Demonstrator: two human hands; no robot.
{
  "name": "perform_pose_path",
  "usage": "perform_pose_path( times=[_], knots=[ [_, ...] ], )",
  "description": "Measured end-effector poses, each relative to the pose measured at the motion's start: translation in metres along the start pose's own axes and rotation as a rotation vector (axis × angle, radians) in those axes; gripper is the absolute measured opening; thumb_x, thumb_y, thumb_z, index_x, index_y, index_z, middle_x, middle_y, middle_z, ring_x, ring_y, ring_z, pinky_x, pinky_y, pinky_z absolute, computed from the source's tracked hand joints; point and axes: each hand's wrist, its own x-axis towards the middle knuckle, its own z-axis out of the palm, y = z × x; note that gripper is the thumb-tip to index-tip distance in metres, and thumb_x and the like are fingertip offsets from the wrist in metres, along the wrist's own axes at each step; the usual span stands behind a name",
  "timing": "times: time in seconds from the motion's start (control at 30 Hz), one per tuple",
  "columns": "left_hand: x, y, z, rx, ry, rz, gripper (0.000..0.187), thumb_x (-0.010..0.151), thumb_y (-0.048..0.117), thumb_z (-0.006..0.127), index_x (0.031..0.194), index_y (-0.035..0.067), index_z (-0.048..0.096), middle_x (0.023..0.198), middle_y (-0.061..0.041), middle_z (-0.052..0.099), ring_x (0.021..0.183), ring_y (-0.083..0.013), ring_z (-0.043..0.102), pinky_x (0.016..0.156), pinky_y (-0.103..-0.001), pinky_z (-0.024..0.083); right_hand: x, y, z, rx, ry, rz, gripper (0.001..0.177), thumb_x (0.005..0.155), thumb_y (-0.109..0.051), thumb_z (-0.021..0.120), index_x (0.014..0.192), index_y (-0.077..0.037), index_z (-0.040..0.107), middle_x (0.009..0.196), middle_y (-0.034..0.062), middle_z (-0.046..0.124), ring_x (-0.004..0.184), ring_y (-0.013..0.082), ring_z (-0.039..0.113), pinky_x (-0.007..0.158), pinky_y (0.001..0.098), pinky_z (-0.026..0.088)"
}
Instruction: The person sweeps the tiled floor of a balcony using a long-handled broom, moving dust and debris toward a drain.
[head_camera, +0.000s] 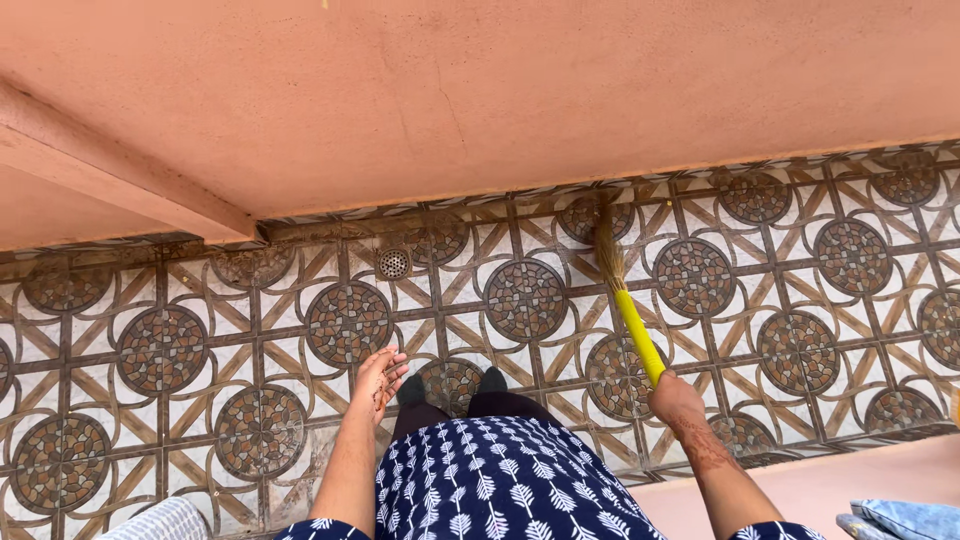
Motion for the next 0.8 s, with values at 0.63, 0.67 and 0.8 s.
perform_pose_path(
  times=[0.63,0.67,0.8],
  knots=[
    [0.015,0.027,-0.011,0.03,0.035,-0.004,0.032,0.099,0.033,0.058,0.127,0.021,0.066,0.111,0.003,0.073,0.09,-0.0098,0.068,0.073,-0.026,0.048,-0.015,-0.122,0.012,-0.164,-0.132,-0.44,0.05,0.097,-0.044,0.064,0.136,-0.014,0.052,0.125,0.0146,0.066,0.12,0.0332,0.064,0.104,0.0472,0.053],
    [0.019,0.033,-0.015,0.034,0.048,-0.007,0.032,0.099,0.033,0.058,0.127,0.021,0.066,0.111,0.003,0.073,0.089,-0.01,0.068,0.073,-0.026,0.047,-0.011,-0.112,0.008,-0.115,-0.149,-0.369,0.052,0.097,-0.045,0.065,0.137,-0.015,0.052,0.128,0.0148,0.064,0.123,0.0324,0.063,0.106,0.0465,0.052],
    [0.037,0.06,-0.018,0.058,0.077,-0.021,0.032,0.098,0.033,0.057,0.128,0.022,0.066,0.11,0.003,0.073,0.088,-0.0104,0.069,0.072,-0.027,0.048,0.007,-0.075,-0.012,0.065,-0.164,-0.122,0.055,0.096,-0.044,0.067,0.14,-0.013,0.056,0.131,0.0175,0.069,0.123,0.0318,0.067,0.108,0.0439,0.051]
  ],
)
